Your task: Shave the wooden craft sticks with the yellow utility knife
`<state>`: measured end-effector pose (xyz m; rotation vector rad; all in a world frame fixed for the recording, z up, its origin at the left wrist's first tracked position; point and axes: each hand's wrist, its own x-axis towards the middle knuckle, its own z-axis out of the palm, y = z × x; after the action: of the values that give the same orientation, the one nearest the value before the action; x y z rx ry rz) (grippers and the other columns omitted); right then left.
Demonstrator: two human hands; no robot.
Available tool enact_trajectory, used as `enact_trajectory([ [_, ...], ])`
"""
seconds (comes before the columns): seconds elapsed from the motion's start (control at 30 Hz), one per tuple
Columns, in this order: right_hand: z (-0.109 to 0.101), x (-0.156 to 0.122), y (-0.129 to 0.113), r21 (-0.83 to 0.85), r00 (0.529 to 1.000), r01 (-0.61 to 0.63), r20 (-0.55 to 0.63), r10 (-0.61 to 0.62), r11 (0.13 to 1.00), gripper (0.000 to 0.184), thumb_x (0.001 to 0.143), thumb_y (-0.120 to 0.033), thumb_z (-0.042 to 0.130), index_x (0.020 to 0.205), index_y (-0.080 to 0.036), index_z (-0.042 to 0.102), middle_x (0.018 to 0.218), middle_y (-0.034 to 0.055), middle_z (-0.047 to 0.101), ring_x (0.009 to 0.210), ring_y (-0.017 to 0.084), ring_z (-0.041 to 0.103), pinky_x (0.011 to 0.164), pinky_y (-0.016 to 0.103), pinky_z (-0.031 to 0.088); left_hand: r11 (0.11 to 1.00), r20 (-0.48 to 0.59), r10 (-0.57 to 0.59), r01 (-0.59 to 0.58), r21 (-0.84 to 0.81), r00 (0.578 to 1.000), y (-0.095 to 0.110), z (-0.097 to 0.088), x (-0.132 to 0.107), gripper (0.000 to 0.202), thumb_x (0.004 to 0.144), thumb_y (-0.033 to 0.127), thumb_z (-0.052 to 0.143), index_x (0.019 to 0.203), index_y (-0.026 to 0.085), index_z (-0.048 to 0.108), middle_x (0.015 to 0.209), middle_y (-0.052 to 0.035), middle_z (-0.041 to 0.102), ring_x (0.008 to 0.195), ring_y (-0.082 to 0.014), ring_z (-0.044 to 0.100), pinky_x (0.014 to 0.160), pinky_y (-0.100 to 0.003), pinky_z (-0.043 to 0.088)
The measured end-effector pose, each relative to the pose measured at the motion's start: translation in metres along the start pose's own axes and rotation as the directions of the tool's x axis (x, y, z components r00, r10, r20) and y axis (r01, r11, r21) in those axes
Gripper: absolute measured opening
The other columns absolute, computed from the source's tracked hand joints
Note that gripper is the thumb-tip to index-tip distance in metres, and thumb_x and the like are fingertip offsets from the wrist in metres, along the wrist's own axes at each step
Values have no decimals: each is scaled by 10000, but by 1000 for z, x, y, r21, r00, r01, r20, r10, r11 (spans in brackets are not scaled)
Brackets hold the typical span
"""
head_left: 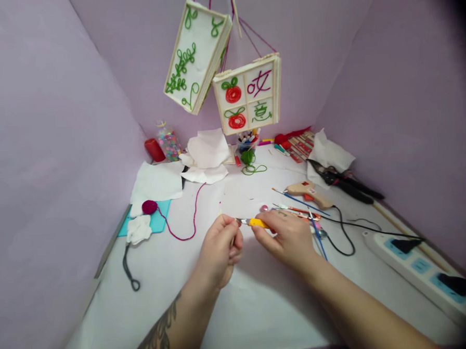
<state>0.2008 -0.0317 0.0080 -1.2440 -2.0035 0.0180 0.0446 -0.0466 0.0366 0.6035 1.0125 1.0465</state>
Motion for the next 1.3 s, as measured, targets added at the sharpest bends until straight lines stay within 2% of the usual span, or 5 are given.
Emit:
enact_trajectory([
  [0.3, 1, -1, 2, -52, 1000, 14, 1, -14, 999, 294, 899, -356, 475, 745, -194, 666, 615, 23, 616, 648, 153, 568, 629, 266, 345, 998, 1, -2, 2, 63, 1000, -3, 1, 1, 205, 782, 314, 560, 757, 212, 384, 471, 88, 479, 337, -16, 221, 342, -132, 123],
  [0.57, 4, -2, 3, -134, 999, 29, -22, -32, 991, 304, 900, -372, 477, 767, -199, 688, 635, 27, 644, 651, 156, 565, 621, 264, 333, 998, 43, -52, 50, 33, 998, 1, -1, -1, 270, 742, 337, 627, 760, 214, 387, 447, 109, 409, 348, -17, 176, 333, -125, 95],
  [0.77, -2, 6, 28, -233, 961, -276, -39, 275, 932, 321, 890, -403, 501, 681, -224, 665, 597, 7, 654, 572, 152, 559, 513, 264, 268, 996, 77, -85, 84, 17, 993, 1, 2, -3, 249, 730, 316, 631, 751, 202, 411, 445, 98, 405, 359, -18, 183, 338, -125, 94],
  [0.97, 2, -1, 8, 22, 1000, -16, -7, 16, 1000, 285, 896, -365, 483, 789, -189, 680, 652, 25, 658, 638, 152, 592, 631, 259, 365, 997, 30, -78, 78, 0, 997, 0, 1, -1, 239, 770, 368, 596, 791, 200, 427, 463, 90, 442, 342, -17, 191, 336, -135, 107],
  [1.3, 6, -3, 6, -1, 999, 26, -23, -26, 1000, 266, 887, -352, 507, 750, -187, 665, 613, 13, 611, 621, 147, 564, 624, 264, 358, 998, -2, -41, 41, 55, 999, -3, 2, 0, 272, 782, 382, 595, 759, 212, 383, 476, 94, 456, 341, -13, 204, 347, -140, 114],
])
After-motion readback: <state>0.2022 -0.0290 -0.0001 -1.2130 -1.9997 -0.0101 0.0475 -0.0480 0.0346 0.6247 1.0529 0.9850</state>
